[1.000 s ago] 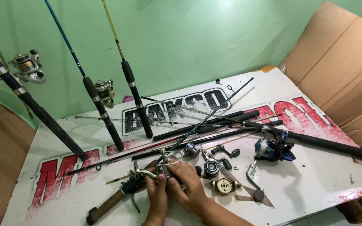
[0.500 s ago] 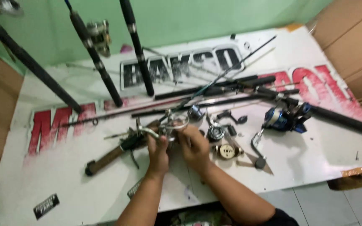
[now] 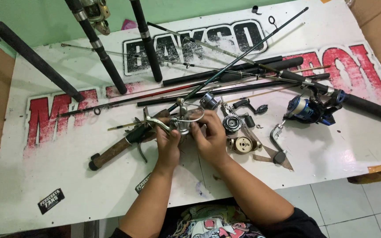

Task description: Repairing and reassembling a fishing reel by manipulating various mechanical parts by hand.

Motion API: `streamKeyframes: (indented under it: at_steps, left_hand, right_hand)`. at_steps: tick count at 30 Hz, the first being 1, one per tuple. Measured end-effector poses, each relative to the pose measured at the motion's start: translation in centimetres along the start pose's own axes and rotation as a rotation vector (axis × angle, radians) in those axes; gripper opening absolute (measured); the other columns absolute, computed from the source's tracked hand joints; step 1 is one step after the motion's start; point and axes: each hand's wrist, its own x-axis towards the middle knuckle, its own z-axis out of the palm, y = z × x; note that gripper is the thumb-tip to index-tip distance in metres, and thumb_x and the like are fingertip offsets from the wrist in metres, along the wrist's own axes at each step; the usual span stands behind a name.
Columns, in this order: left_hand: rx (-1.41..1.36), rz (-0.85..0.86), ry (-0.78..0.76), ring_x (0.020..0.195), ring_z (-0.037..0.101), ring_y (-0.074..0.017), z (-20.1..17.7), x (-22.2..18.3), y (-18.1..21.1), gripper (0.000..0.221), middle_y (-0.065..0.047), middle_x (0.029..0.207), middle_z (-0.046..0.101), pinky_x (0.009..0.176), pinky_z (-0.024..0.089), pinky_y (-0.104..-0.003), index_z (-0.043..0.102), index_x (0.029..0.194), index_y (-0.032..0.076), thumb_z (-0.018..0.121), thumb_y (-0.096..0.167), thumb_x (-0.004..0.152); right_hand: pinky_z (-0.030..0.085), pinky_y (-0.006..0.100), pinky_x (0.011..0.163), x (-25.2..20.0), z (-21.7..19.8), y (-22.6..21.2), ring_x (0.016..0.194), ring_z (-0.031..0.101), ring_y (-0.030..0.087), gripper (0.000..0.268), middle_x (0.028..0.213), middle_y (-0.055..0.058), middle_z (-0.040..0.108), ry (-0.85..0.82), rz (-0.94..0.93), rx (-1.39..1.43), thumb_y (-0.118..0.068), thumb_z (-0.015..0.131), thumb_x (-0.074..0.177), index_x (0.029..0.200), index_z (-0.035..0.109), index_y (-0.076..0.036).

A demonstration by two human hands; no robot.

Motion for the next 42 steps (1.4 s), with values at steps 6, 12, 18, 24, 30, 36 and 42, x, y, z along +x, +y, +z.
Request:
streamKeyframes:
  at_steps: [6, 12, 18, 24, 30, 36, 42]
  left_hand:
    - [-0.038, -0.013, 0.029, 0.095, 0.058, -0.0073, 0.1, -0.3, -0.6, 0.064, 0.001, 0.107, 0.061, 0.093, 0.051, -0.033, 0.046, 0.124, 0.017, 0.077, 0.057, 0.085]
    - [-0.127, -0.102, -0.081, 0.088, 0.057, -0.0105, 0.7, -0.7, 2.9, 0.057, -0.007, 0.104, 0.064, 0.079, 0.046, -0.023, 0.046, 0.13, 0.006, 0.073, 0.04, 0.094]
    - [-0.003, -0.139, -0.043, 0.084, 0.059, -0.0107, 1.4, -0.4, 3.6, 0.071, -0.005, 0.101, 0.065, 0.075, 0.047, -0.025, 0.046, 0.131, 0.007, 0.075, 0.053, 0.085]
    - [-0.111, -0.062, -0.039, 0.091, 0.055, -0.0121, 0.2, -0.4, 1.1, 0.062, -0.007, 0.105, 0.061, 0.084, 0.042, -0.028, 0.044, 0.129, 0.007, 0.075, 0.044, 0.091]
    - [-0.098, -0.091, -0.053, 0.095, 0.057, -0.0152, 0.5, -0.4, 2.2, 0.063, -0.007, 0.108, 0.062, 0.088, 0.044, -0.032, 0.046, 0.128, 0.007, 0.076, 0.046, 0.089]
    - [-0.015, -0.073, -0.015, 0.089, 0.053, -0.0121, 1.0, -0.4, 2.7, 0.063, -0.008, 0.106, 0.061, 0.084, 0.044, -0.026, 0.047, 0.129, 0.003, 0.069, 0.05, 0.092]
    - [-0.003, -0.081, -0.003, 0.098, 0.057, -0.0175, 0.6, -0.3, 2.2, 0.056, -0.009, 0.109, 0.062, 0.092, 0.044, -0.034, 0.048, 0.131, 0.005, 0.068, 0.042, 0.094]
  right_hand:
    - [0.058, 0.04, 0.082, 0.2, -0.5, -0.5, 0.09, 0.07, 0.032, 0.014, 0.097, 0.011, 0.065, -0.019, -0.14, -0.111, 0.003, 0.072, 0.09, 0.103, 0.073, -0.003]
    - [0.053, 0.026, 0.074, -0.1, -0.9, -2.9, 0.09, 0.062, 0.021, 0.023, 0.111, 0.011, 0.062, -0.123, -0.141, -0.191, 0.004, 0.07, 0.086, 0.108, 0.067, 0.0]
    - [0.049, 0.022, 0.059, -0.4, -0.8, -1.2, 0.071, 0.054, 0.014, 0.02, 0.095, 0.008, 0.061, -0.123, -0.187, -0.23, 0.002, 0.073, 0.083, 0.102, 0.067, -0.001]
    - [0.054, 0.017, 0.055, 0.6, -1.1, -1.1, 0.069, 0.058, 0.012, 0.023, 0.106, 0.012, 0.064, -0.122, -0.11, -0.129, 0.004, 0.07, 0.088, 0.11, 0.066, 0.003]
    - [0.061, 0.028, 0.077, 0.5, -1.1, -0.2, 0.088, 0.067, 0.02, 0.019, 0.109, 0.014, 0.067, -0.164, -0.224, -0.135, 0.002, 0.071, 0.087, 0.106, 0.07, -0.002]
    - [0.054, 0.027, 0.072, 0.5, -1.4, -2.5, 0.083, 0.064, 0.02, 0.025, 0.104, 0.01, 0.068, -0.141, -0.179, -0.173, 0.011, 0.07, 0.075, 0.098, 0.074, 0.001]
    - [0.063, 0.02, 0.07, 0.8, -1.4, -0.7, 0.079, 0.067, 0.015, 0.016, 0.11, 0.013, 0.068, -0.161, -0.008, -0.007, 0.0, 0.072, 0.088, 0.104, 0.069, 0.0]
